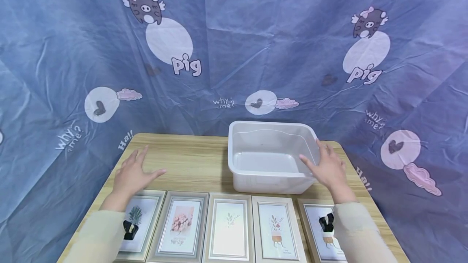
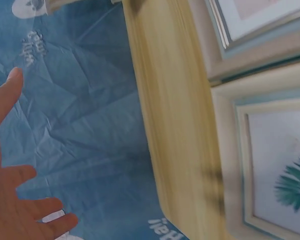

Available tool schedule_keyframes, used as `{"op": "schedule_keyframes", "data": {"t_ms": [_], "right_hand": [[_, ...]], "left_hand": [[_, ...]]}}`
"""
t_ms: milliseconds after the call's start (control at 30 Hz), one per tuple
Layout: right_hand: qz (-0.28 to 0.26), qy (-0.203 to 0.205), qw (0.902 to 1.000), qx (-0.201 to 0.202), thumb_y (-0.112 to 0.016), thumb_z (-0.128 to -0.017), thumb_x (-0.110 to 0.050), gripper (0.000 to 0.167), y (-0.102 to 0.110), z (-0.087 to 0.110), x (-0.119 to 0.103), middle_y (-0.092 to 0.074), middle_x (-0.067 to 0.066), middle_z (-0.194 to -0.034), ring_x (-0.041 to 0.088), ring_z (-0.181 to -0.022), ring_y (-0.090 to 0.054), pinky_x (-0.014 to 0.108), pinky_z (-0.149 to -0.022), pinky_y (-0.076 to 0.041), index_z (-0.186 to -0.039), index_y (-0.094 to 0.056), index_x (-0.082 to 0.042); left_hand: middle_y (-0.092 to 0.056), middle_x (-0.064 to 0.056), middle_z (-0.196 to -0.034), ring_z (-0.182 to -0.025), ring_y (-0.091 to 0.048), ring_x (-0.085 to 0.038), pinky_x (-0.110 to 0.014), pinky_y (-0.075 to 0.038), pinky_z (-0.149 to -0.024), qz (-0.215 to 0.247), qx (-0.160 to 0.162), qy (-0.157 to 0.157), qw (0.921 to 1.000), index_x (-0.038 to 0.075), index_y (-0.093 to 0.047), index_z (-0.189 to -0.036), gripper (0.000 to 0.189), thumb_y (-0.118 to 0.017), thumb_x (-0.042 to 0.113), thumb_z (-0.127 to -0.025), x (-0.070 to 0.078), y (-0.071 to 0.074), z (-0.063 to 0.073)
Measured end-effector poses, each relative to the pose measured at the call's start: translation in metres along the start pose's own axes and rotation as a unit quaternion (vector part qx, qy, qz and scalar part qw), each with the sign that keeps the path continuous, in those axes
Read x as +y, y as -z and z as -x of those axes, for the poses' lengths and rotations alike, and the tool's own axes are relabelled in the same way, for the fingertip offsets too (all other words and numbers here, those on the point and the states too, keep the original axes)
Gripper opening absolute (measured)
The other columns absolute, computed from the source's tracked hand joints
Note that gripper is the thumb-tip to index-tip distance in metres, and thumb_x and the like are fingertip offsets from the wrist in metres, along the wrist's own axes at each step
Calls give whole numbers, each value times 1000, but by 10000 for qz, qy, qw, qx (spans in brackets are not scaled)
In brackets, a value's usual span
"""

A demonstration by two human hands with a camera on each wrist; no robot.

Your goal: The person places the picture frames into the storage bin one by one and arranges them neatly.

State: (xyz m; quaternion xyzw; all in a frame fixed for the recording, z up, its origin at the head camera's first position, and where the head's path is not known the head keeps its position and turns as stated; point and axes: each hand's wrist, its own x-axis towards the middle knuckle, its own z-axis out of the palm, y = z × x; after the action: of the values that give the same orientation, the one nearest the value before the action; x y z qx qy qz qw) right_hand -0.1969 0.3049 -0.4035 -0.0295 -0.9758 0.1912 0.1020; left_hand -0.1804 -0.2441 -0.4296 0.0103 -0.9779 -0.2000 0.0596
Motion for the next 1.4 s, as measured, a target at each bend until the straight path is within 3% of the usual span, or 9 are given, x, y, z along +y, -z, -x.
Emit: {"op": "schedule_keyframes", "data": {"t_ms": [200,433,600,833,1133,1333,1400], "right_hand": [[-288,-215,9993,-32,-48,-89,-62,90,2,0,14,-25,39,-141,61,-119,-31,74,-91,-28,-151,-18,-4],[-743,-371,9964,-148,-52,-90,-57,89,3,-1,24,-27,41,-139,59,-122,-29,70,-98,-27,-149,-19,1],[-1009,-384,9941,-133,-53,-92,-51,85,3,-1,31,-32,42,-135,57,-119,-36,68,-97,-30,-147,-21,5],[-1377,-488,9889,-288,-51,-94,-48,82,3,0,37,-36,42,-133,56,-108,-50,61,-91,-43,-147,-20,7],[-1743,-735,9814,-323,-51,-96,-43,73,2,4,42,-45,39,-127,52,-110,-49,52,-83,-52,-143,-28,8],[-2343,-1156,9644,-416,-52,-96,-41,72,-3,4,47,-45,38,-128,46,-107,-54,30,-70,-57,-143,-29,8],[-2551,-1259,9578,-413,-52,-96,-40,70,-4,4,47,-45,38,-128,37,-100,-59,25,-68,-57,-143,-30,8]], "left_hand": [[-28,-34,-143,-124,-28,-58,-78,-24,-89,153,152,57,9998,6,-24,-150,107,-63,70,-74,-16,5,4],[-33,-35,-141,-122,-33,-57,-73,-31,-89,630,177,228,9976,0,-22,-149,109,-69,64,-74,-39,6,10],[-33,-39,-138,-119,-34,-58,-69,-34,-92,963,48,249,9950,-4,-20,-148,105,-72,53,-77,-55,4,15],[-31,-40,-137,-118,-36,-58,-67,-37,-89,1276,-382,679,9888,-4,-12,-149,105,-70,51,-81,-78,2,20],[-35,-41,-133,-117,-39,-56,-62,-41,-90,1564,-505,762,9834,-11,-16,-146,99,-69,45,-84,-104,-3,33],[-38,-41,-132,-117,-40,-55,-59,-41,-93,1806,-512,678,9799,-15,-21,-143,93,-71,37,-84,-119,-9,36],[-39,-41,-131,-117,-41,-54,-51,-46,-92,1877,-550,702,9782,-15,-22,-143,91,-72,35,-84,-125,-11,38]]}}
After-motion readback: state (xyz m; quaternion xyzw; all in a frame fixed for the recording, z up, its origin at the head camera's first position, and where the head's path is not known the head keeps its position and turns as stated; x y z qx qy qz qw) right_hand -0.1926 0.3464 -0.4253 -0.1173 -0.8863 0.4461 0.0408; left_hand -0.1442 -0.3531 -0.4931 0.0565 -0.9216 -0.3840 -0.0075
